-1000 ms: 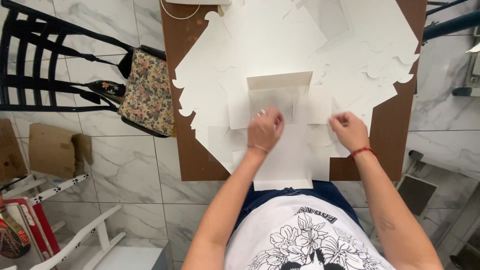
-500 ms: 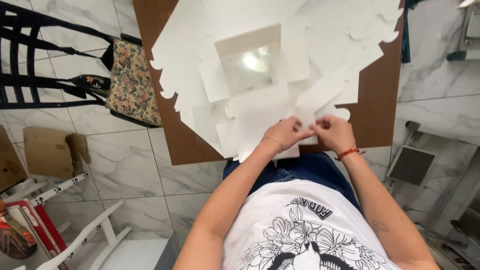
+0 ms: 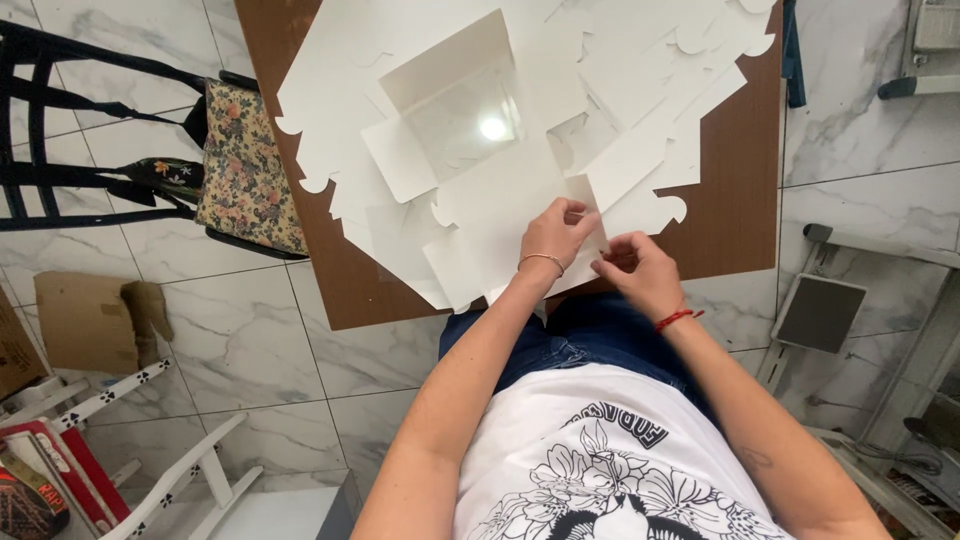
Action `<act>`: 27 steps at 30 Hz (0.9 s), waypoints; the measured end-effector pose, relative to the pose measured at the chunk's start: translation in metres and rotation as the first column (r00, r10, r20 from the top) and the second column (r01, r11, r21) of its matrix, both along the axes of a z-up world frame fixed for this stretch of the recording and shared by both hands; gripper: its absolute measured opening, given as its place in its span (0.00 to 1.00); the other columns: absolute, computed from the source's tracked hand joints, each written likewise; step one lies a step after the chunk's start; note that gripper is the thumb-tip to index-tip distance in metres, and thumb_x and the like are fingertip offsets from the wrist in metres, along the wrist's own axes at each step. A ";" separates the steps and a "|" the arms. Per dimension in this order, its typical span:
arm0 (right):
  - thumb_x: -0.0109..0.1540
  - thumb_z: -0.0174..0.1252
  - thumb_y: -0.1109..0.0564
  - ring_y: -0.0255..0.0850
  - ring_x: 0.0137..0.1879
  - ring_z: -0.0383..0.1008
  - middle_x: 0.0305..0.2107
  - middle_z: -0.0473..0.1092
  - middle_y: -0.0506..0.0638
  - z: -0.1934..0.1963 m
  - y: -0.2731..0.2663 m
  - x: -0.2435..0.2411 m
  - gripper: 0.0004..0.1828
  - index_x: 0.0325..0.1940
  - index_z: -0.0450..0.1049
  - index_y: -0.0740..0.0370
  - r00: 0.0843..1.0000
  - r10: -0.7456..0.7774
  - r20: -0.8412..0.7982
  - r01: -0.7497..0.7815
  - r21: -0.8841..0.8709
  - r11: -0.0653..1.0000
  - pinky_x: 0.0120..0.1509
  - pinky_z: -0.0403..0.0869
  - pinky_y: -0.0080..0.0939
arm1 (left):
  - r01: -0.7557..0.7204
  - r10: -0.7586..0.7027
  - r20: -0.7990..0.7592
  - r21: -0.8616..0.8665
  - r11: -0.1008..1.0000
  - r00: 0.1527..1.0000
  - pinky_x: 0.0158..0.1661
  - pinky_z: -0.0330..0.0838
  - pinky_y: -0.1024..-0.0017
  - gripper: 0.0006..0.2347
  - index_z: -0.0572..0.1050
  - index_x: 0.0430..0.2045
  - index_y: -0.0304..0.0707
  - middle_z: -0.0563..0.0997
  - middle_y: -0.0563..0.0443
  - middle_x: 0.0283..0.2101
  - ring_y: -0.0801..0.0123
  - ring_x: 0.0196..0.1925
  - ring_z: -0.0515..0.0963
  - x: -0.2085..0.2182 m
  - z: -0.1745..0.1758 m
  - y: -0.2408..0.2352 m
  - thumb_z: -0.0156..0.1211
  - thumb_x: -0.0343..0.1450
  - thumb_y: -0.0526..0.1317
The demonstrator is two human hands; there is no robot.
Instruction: Folding a white cardboard cutout into a small box with a clear window
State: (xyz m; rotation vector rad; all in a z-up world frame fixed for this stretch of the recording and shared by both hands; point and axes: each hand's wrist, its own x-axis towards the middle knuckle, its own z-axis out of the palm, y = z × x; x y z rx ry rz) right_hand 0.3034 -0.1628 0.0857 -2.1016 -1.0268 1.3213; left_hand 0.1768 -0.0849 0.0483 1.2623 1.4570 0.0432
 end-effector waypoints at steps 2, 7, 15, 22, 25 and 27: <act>0.47 0.64 0.52 0.35 0.40 0.71 0.29 0.71 0.42 -0.020 -0.008 -0.003 0.16 0.36 0.70 0.52 0.982 0.114 0.148 -0.106 -0.061 0.992 0.44 0.70 0.36 | -0.014 0.015 0.010 -0.116 0.993 1.000 0.43 0.69 0.66 0.27 0.66 0.37 0.43 0.77 0.53 0.37 0.63 0.43 0.76 -0.004 0.055 0.011 0.51 0.54 0.63; 0.46 0.62 0.59 0.39 0.37 0.72 0.26 0.71 0.44 -0.016 -0.014 -0.008 0.14 0.34 0.70 0.54 0.964 0.136 0.228 -0.162 0.098 0.982 0.40 0.71 0.36 | 0.063 -0.067 -0.052 -0.070 0.996 0.996 0.42 0.69 0.65 0.22 0.64 0.38 0.44 0.77 0.55 0.36 0.63 0.42 0.76 0.007 -0.003 0.001 0.55 0.54 0.53; 0.50 0.58 0.63 0.37 0.36 0.70 0.25 0.68 0.45 -0.024 -0.027 -0.001 0.08 0.32 0.73 0.53 0.977 0.058 0.204 -0.118 0.294 0.948 0.38 0.70 0.31 | 0.084 -0.086 0.023 0.096 0.992 0.996 0.41 0.71 0.63 0.12 0.67 0.38 0.46 0.78 0.52 0.36 0.63 0.40 0.77 -0.014 -0.027 -0.011 0.52 0.62 0.42; 0.50 0.60 0.63 0.34 0.34 0.71 0.27 0.70 0.42 -0.002 -0.009 -0.008 0.08 0.29 0.76 0.51 0.984 0.050 0.170 -0.115 0.403 0.908 0.37 0.70 0.29 | -0.119 0.115 0.097 0.034 0.992 0.989 0.37 0.72 0.67 0.10 0.72 0.33 0.47 0.78 0.54 0.30 0.65 0.32 0.78 -0.007 -0.033 -0.019 0.52 0.62 0.44; 0.50 0.60 0.65 0.36 0.34 0.71 0.26 0.71 0.44 -0.001 -0.007 -0.007 0.09 0.29 0.76 0.52 0.990 0.033 0.136 -0.088 0.426 0.900 0.36 0.70 0.30 | -0.151 0.149 0.107 0.006 0.989 0.983 0.36 0.72 0.67 0.10 0.73 0.33 0.50 0.79 0.55 0.28 0.65 0.31 0.78 -0.004 -0.046 -0.018 0.53 0.61 0.45; 0.50 0.59 0.66 0.37 0.34 0.72 0.26 0.71 0.46 0.001 -0.010 -0.008 0.09 0.29 0.76 0.53 0.993 0.018 0.120 -0.069 0.435 0.898 0.35 0.70 0.31 | -0.156 0.157 0.129 -0.017 0.988 0.979 0.36 0.72 0.67 0.10 0.73 0.33 0.51 0.79 0.56 0.29 0.63 0.34 0.78 -0.004 -0.057 -0.022 0.53 0.61 0.45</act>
